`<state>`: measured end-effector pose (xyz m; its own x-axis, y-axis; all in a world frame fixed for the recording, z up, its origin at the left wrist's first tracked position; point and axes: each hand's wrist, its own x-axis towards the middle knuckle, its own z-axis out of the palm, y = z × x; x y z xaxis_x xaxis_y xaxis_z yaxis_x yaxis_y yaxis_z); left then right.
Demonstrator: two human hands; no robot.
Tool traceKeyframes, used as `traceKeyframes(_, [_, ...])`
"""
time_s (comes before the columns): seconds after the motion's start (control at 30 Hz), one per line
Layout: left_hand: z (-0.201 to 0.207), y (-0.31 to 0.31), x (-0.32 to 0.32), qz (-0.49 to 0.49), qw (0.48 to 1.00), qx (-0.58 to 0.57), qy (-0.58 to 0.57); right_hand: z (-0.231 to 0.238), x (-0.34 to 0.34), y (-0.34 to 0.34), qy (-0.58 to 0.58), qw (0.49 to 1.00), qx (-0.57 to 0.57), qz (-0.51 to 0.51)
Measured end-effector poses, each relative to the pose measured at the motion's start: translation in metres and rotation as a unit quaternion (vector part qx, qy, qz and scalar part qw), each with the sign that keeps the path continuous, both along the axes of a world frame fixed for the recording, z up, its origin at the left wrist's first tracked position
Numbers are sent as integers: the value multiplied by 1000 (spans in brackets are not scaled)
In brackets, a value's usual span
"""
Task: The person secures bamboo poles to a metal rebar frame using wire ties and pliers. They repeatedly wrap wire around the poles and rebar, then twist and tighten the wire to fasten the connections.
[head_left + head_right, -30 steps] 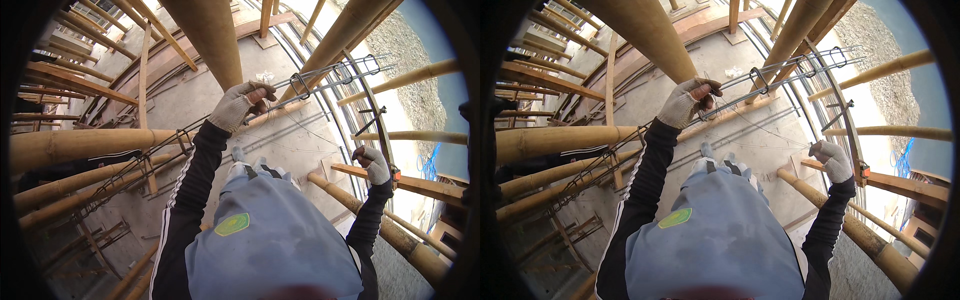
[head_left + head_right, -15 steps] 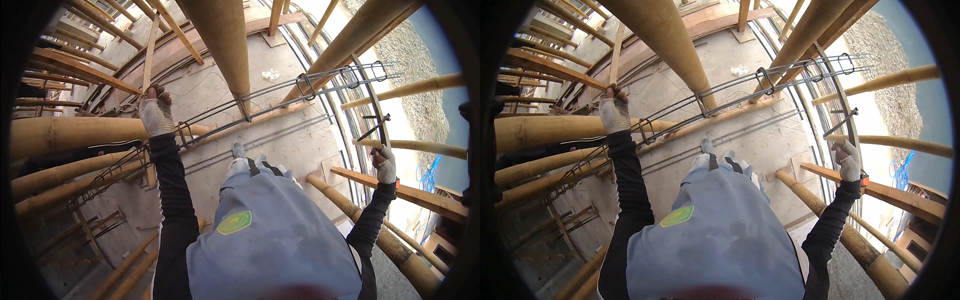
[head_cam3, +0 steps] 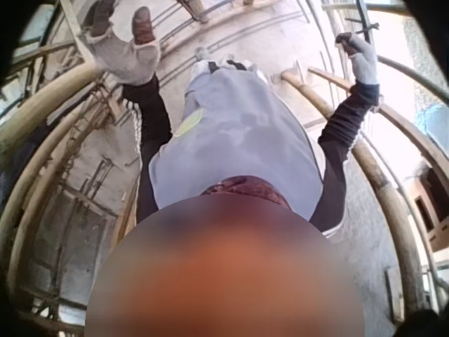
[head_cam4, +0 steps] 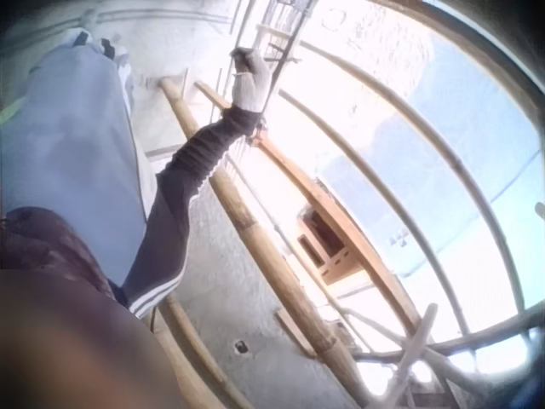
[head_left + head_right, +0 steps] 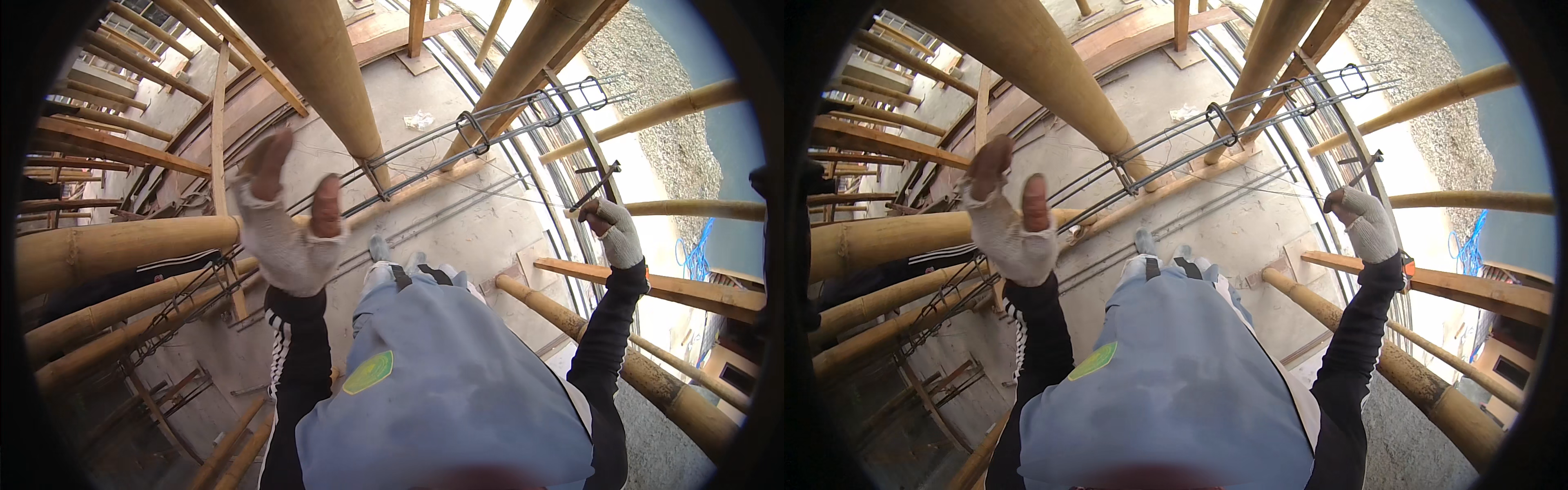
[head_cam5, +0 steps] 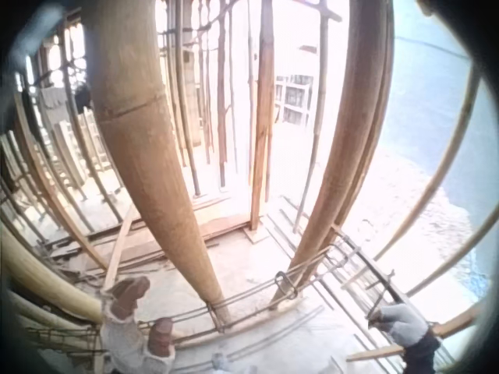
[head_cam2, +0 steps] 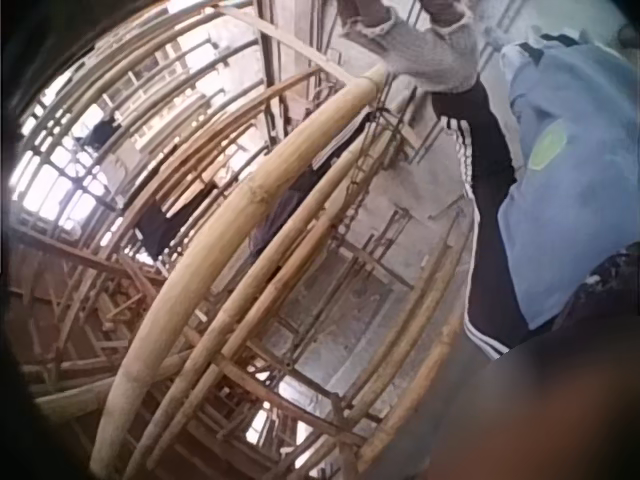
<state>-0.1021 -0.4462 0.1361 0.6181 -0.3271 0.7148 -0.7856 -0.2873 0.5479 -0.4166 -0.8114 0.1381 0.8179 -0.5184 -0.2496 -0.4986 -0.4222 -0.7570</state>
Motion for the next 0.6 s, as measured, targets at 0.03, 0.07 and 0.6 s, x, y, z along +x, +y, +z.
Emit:
traceKeyframes(0.03, [0, -33, -27, -134, 989, 64, 19, 6, 11, 10, -16, 1000, -7, 21])
traceKeyframes(0.07, [-1, -62, -40, -248, 957, 146, -47, 11, 21, 19, -45, 998, -10, 47])
traceKeyframes(0.6, [-32, -89, 2, -413, 849, 327, -37, -16, -44, 17, -166, 983, -58, -43])
